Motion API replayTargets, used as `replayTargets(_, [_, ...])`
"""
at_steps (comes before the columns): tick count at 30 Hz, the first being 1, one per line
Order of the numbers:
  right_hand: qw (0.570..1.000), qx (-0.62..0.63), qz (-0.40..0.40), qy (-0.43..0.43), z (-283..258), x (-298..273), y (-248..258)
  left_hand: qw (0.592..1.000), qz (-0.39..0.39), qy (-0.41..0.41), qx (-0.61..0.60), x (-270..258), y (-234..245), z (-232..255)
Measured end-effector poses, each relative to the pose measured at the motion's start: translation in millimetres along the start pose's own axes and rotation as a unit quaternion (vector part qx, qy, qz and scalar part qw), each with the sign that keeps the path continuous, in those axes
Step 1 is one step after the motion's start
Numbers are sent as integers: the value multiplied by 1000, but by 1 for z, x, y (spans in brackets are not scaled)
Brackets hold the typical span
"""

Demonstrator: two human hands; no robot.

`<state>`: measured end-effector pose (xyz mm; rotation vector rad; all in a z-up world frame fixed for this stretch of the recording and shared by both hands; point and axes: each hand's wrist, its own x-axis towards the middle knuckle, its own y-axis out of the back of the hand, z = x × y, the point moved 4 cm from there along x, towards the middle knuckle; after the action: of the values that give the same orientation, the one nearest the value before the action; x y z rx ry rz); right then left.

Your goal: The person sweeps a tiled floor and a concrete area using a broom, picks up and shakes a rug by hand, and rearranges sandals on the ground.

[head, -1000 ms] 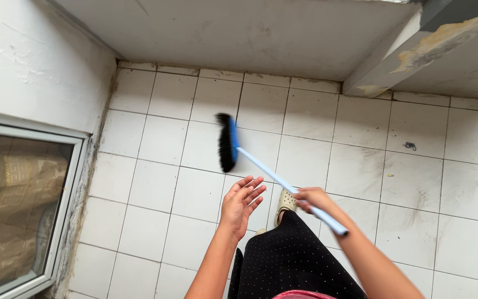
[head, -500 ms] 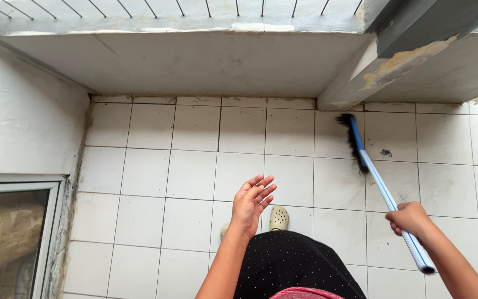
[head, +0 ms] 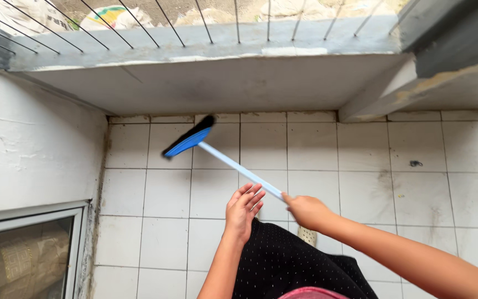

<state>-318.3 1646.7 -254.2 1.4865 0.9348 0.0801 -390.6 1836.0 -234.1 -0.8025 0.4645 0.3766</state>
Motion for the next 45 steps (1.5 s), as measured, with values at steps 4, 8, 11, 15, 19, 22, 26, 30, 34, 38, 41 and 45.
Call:
replayTargets(4, [991,-70,26,108,-66,125,-1,999,39,-16,-30,23,48,50])
replayTargets(8, [989,-117,17,87,-79,209,-1,997,73,-5,-23,45,70,84])
replayTargets(11, [988,-145,-46,1,-15,220,8,997,72,19,2,64,67,98])
replayTargets(15, [983,-139,-31,-118,136,136,16,998,27,55,33,88,43,98])
replayTargets(19, [952,-109,-78,-275,235,3,-6,994,-31,82,68,104,2,91])
replayTargets(22, [922,-40,-89,-375,250,-59,-28,987,-67,102,101,109,-30,87])
replayTargets(26, [876,118,-7,-468,228,-93,-29,977,-110,120,140,113,-65,81])
replayTargets(30, [756,385,132,-512,168,-108,-21,968,-137,137,157,116,-88,75])
replayTargets(34, [648,544,191,-498,136,-92,-17,962,-155,152,163,117,-105,68])
replayTargets(38, [613,587,215,-484,140,-66,-35,955,-175,154,185,118,-113,67])
replayTargets(41, [632,567,226,-479,152,-46,-50,953,-172,159,194,120,-119,69])
replayTargets(45, [670,513,201,-497,180,-34,-51,948,-174,169,205,117,-120,66])
